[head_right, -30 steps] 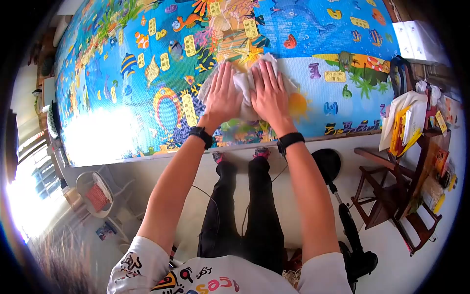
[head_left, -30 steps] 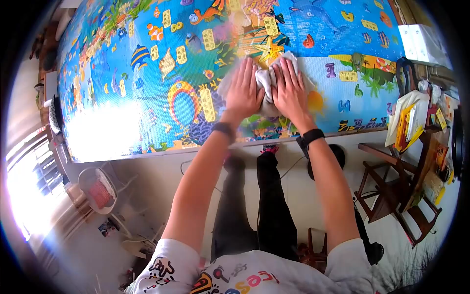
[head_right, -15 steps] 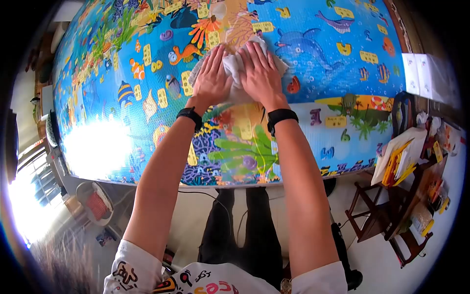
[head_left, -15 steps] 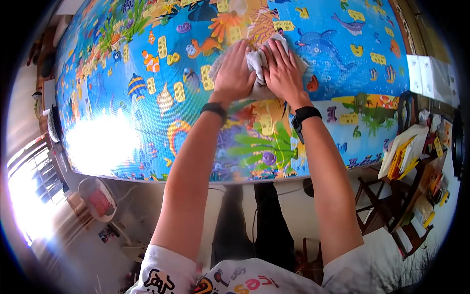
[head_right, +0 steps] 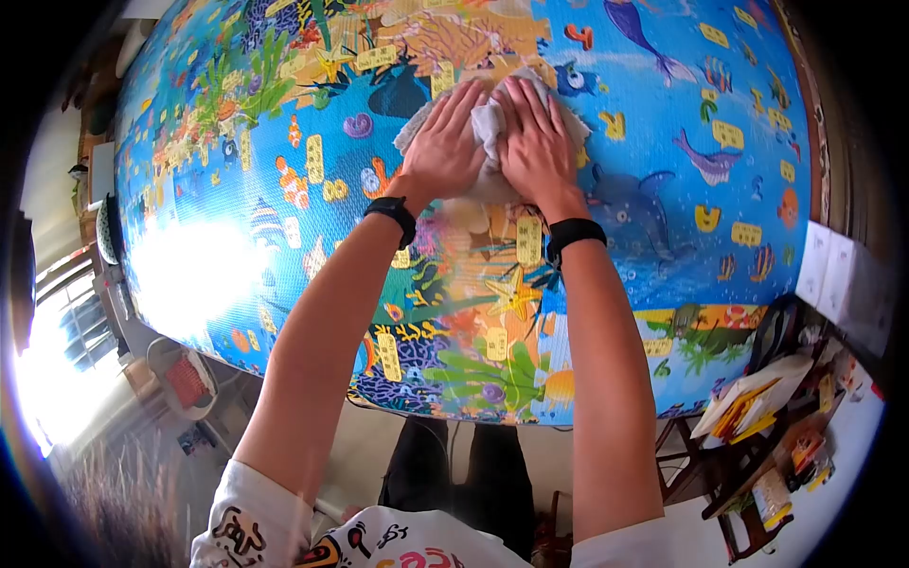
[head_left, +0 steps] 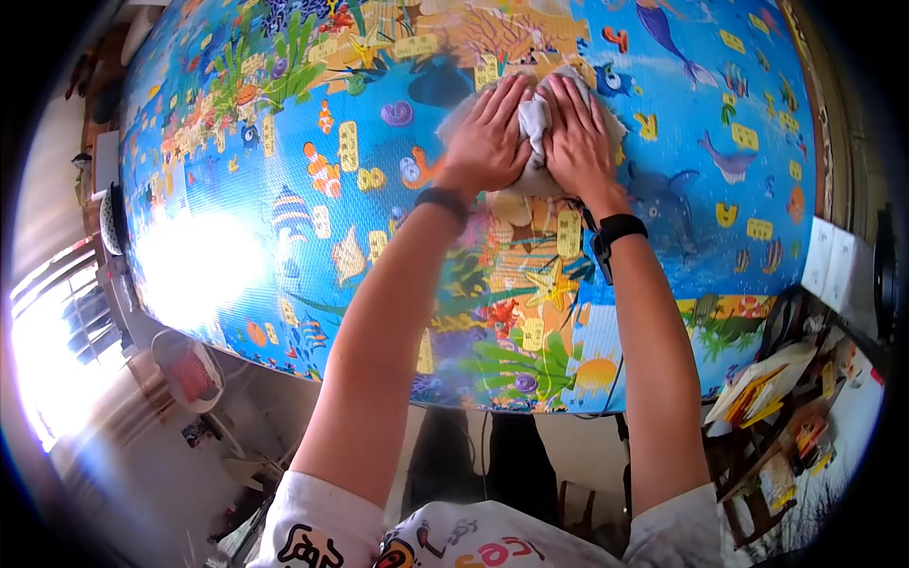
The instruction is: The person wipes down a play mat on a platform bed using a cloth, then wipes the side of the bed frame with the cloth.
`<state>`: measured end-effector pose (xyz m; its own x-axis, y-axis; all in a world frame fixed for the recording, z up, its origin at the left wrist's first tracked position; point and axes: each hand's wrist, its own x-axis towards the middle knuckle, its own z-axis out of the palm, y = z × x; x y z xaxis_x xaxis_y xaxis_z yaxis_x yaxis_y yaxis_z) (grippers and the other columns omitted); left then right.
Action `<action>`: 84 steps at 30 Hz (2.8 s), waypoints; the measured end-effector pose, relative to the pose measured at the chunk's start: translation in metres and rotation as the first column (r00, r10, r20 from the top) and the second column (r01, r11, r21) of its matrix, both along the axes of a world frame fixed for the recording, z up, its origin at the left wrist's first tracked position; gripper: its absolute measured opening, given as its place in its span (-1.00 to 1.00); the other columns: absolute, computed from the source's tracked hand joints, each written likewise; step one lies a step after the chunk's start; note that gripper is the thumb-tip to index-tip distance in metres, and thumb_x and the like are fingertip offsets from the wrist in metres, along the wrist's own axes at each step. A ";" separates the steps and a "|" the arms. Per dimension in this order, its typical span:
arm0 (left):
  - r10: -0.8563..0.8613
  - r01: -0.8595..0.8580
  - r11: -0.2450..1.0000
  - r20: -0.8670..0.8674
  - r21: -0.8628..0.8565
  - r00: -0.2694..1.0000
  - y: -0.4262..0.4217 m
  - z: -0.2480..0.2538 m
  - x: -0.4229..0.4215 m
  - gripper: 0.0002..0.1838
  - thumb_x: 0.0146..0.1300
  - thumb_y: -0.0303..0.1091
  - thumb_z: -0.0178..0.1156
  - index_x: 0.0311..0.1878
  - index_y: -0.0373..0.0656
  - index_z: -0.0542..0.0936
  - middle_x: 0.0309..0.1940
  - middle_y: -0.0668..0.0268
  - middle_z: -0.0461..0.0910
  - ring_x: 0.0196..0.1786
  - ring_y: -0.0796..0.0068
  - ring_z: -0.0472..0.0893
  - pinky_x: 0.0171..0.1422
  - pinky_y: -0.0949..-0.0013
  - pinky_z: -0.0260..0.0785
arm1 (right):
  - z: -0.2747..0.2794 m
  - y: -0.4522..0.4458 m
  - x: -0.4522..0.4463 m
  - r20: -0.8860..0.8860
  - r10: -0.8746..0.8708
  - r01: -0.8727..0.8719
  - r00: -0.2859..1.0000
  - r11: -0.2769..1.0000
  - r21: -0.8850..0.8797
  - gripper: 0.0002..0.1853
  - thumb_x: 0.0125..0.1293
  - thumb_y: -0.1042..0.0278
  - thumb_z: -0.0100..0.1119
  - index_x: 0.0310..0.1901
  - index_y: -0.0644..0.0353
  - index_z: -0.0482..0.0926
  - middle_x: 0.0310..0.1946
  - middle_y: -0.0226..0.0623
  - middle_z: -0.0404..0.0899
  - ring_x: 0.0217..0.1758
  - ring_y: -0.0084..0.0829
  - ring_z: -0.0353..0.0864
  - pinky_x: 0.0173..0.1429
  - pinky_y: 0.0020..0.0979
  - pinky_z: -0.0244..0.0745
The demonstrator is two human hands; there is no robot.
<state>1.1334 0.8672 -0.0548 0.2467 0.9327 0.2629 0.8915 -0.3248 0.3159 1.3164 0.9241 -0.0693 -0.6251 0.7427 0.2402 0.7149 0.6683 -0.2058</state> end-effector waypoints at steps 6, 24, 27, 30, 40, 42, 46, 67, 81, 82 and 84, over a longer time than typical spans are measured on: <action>-0.008 0.009 0.997 -0.005 0.078 1.000 0.046 -0.006 -0.018 -0.29 0.38 -0.18 0.07 0.51 -0.41 0.33 0.56 -0.07 0.29 0.62 -0.06 0.27 0.69 -0.01 0.08 | -0.002 0.042 -0.020 -0.048 -0.003 0.004 0.999 1.000 0.015 -0.40 0.54 0.11 -0.04 0.53 0.14 0.33 0.63 -0.28 0.19 0.72 -0.26 0.07 0.74 -0.05 -0.05; 0.033 -0.038 0.994 0.045 0.100 0.998 0.130 -0.010 -0.048 -0.36 0.34 -0.24 0.08 0.44 -0.39 0.42 0.56 -0.06 0.28 0.61 -0.04 0.26 0.70 -0.03 0.08 | -0.012 0.125 -0.057 -0.064 -0.043 0.050 0.997 0.992 0.112 -0.43 0.52 0.20 -0.07 0.51 0.14 0.37 0.61 -0.32 0.23 0.70 -0.26 0.13 0.70 -0.03 0.05; 0.019 -0.025 0.994 0.055 0.102 0.998 0.139 -0.011 -0.049 -0.37 0.35 -0.22 0.07 0.42 -0.40 0.45 0.57 -0.05 0.28 0.61 -0.03 0.26 0.70 -0.03 0.07 | -0.011 0.131 -0.056 -0.004 -0.070 0.070 0.998 0.986 0.153 -0.42 0.52 0.19 -0.06 0.51 0.17 0.36 0.60 -0.29 0.25 0.69 -0.25 0.15 0.71 -0.07 0.04; 0.024 -0.023 0.990 -0.003 0.140 1.000 0.144 -0.018 -0.053 -0.37 0.38 -0.17 0.06 0.41 -0.39 0.46 0.56 -0.04 0.30 0.61 -0.01 0.27 0.69 -0.05 0.08 | -0.010 0.132 -0.059 -0.004 -0.064 0.064 0.998 0.980 0.186 -0.41 0.52 0.18 -0.06 0.52 0.20 0.35 0.59 -0.27 0.27 0.67 -0.26 0.19 0.71 -0.10 0.03; 0.028 0.021 0.961 -0.176 0.274 0.984 0.167 -0.042 -0.062 -0.33 0.44 -0.13 -0.04 0.42 -0.51 0.41 0.55 -0.18 0.28 0.61 -0.11 0.25 0.71 -0.05 0.01 | -0.023 0.124 -0.064 0.161 -0.227 0.175 0.961 0.942 0.285 -0.30 0.39 0.31 0.08 0.50 0.49 0.25 0.56 0.34 0.13 0.65 0.21 0.09 0.70 0.08 -0.03; 0.040 -0.015 0.957 -0.080 0.289 0.996 0.158 -0.057 -0.048 -0.34 0.47 -0.11 -0.06 0.40 -0.53 0.43 0.53 -0.18 0.31 0.61 -0.12 0.25 0.70 -0.06 0.03 | -0.010 0.099 -0.056 0.344 -0.282 0.216 0.896 0.952 0.217 -0.30 0.38 0.31 0.09 0.50 0.48 0.26 0.55 0.34 0.14 0.65 0.22 0.08 0.70 0.08 -0.03; 0.026 -0.017 0.965 -0.032 0.261 0.999 0.107 -0.062 -0.047 -0.35 0.48 -0.12 -0.06 0.40 -0.53 0.43 0.52 -0.18 0.33 0.61 -0.11 0.25 0.70 -0.05 0.04 | -0.056 0.075 -0.037 0.204 -0.237 0.172 0.950 0.941 0.291 -0.31 0.39 0.32 0.10 0.49 0.48 0.27 0.54 0.26 0.21 0.64 0.17 0.13 0.69 0.04 0.01; 0.143 -0.148 0.989 -0.137 -0.027 0.980 -0.372 0.015 -0.035 -0.23 0.41 -0.02 0.12 0.52 -0.39 0.33 0.64 -0.08 0.14 0.71 -0.01 0.05 0.74 -0.07 -0.11 | 0.016 -0.360 -0.028 0.116 -0.093 0.091 0.989 0.995 0.028 -0.23 0.39 0.10 0.15 0.55 0.34 0.27 0.65 0.07 0.08 0.72 0.02 0.03 0.71 0.12 -0.01; 0.255 -0.234 0.956 0.105 -0.175 0.961 -0.489 0.033 -0.012 -0.26 0.39 -0.12 0.12 0.52 -0.37 0.31 0.64 -0.04 0.15 0.71 0.02 0.10 0.74 -0.04 -0.07 | 0.036 -0.474 -0.006 0.187 0.073 -0.041 0.980 0.984 -0.174 -0.24 0.42 0.17 0.07 0.56 0.39 0.18 0.65 0.15 0.00 0.75 0.08 -0.08 0.71 0.13 -0.07; 0.266 -0.246 0.956 0.119 -0.160 0.956 -0.481 0.032 -0.014 -0.25 0.37 -0.12 0.13 0.52 -0.37 0.32 0.64 -0.03 0.16 0.70 0.02 0.11 0.73 -0.04 -0.06 | 0.039 -0.465 -0.005 0.204 0.114 -0.073 0.972 0.978 -0.197 -0.23 0.45 0.15 0.06 0.58 0.40 0.14 0.67 0.15 -0.05 0.75 0.09 -0.12 0.71 0.14 -0.08; 0.276 -0.258 0.957 0.146 -0.130 0.950 -0.466 0.031 -0.020 -0.23 0.33 -0.13 0.15 0.52 -0.38 0.32 0.63 -0.04 0.17 0.69 0.02 0.13 0.73 -0.03 -0.04 | 0.039 -0.445 -0.008 0.214 0.177 -0.127 0.961 0.966 -0.226 -0.21 0.48 0.13 0.07 0.60 0.39 0.10 0.68 0.14 -0.11 0.76 0.08 -0.16 0.70 0.16 -0.08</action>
